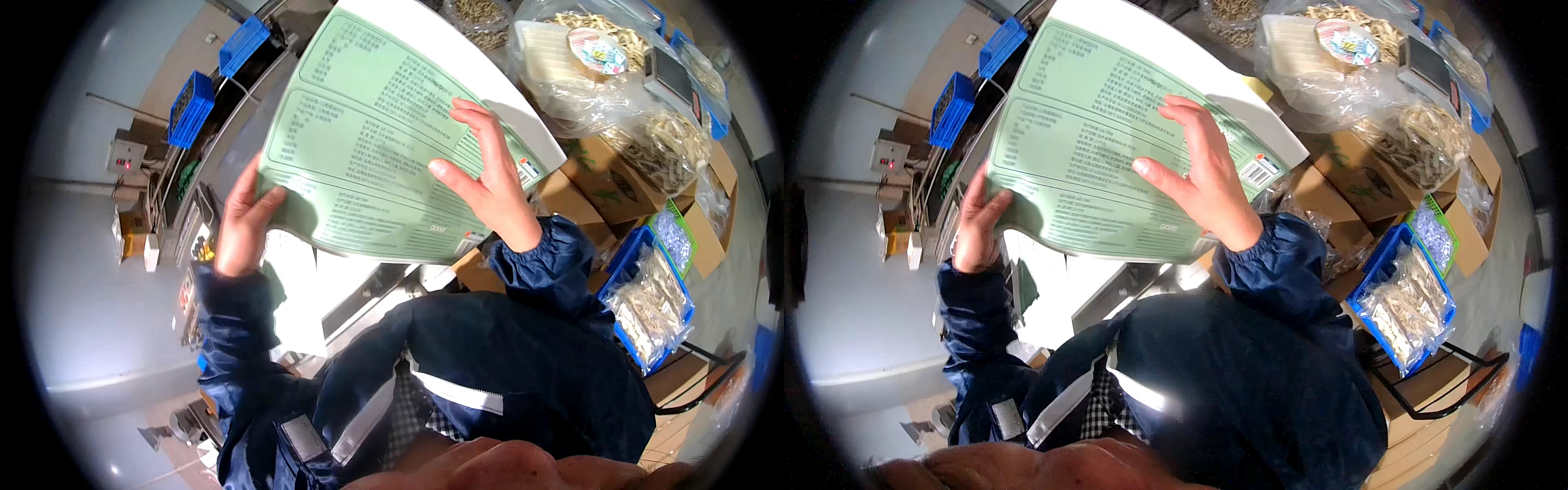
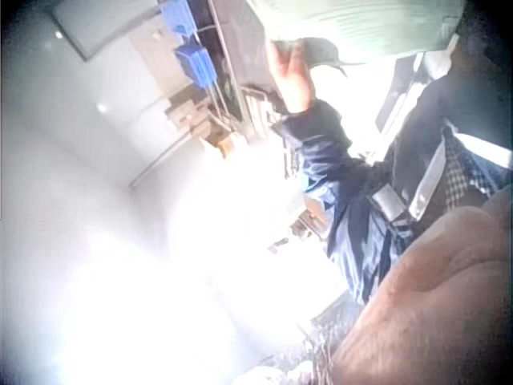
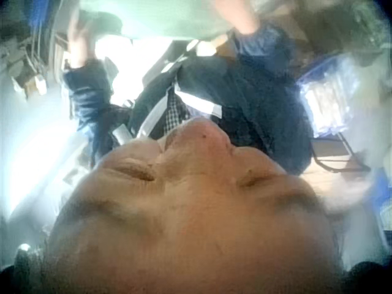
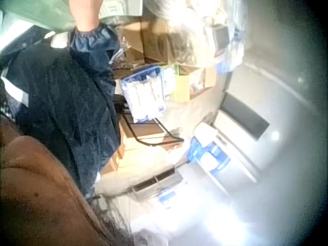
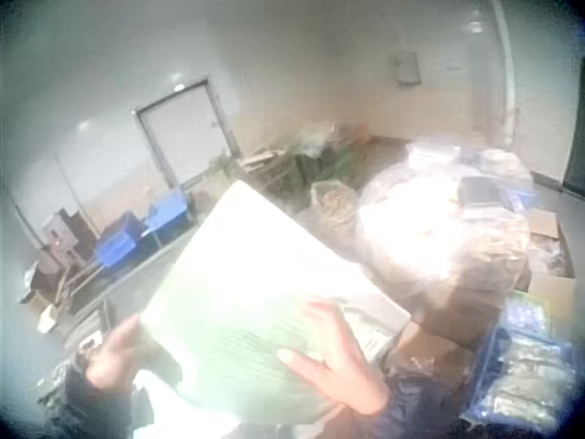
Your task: The person operates a sewing machine to stitch a yellow paper insert into a green printed paper sheet. The person repeatedly aligns the paper under the needle, feeds it through the machine, and stacks the finished units on the table.
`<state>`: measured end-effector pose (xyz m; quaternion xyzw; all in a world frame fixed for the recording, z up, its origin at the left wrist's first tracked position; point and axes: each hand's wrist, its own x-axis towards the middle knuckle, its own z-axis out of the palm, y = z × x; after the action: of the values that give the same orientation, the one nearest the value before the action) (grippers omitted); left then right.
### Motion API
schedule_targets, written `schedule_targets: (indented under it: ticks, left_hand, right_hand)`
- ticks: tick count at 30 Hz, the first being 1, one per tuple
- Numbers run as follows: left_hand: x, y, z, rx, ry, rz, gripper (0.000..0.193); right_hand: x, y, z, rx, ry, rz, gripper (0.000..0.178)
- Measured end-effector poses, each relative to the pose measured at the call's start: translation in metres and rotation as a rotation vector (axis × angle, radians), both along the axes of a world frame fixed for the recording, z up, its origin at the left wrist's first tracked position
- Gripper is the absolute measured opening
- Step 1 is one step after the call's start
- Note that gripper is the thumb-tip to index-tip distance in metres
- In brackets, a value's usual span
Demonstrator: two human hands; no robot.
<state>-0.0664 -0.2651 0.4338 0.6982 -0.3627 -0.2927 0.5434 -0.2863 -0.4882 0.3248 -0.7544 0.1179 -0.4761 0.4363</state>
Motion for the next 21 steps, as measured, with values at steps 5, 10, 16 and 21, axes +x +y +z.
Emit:
schedule_targets:
  ticks: [5,10,16,21]
  left_hand:
    - [-0.001,0.053,-0.115,-0.044,0.325,0.226,0.051]
    - [-0.027,0.071,-0.221,-0.064,0.512,0.406,0.052]
    - [-0.039,0.100,-0.266,-0.091,0.655,0.487,0.055]
    - [-0.044,0.104,-0.278,-0.082,0.693,0.506,0.057]
  right_hand:
    - [0.046,0.017,-0.036,-0.001,0.084,0.069,0.058]
    - [0.083,0.033,-0.080,0.058,0.287,0.248,0.053]
    - [0.121,0.102,-0.150,-0.005,0.417,0.410,0.059]
    - [0.118,0.128,-0.164,-0.057,0.515,0.513,0.061]
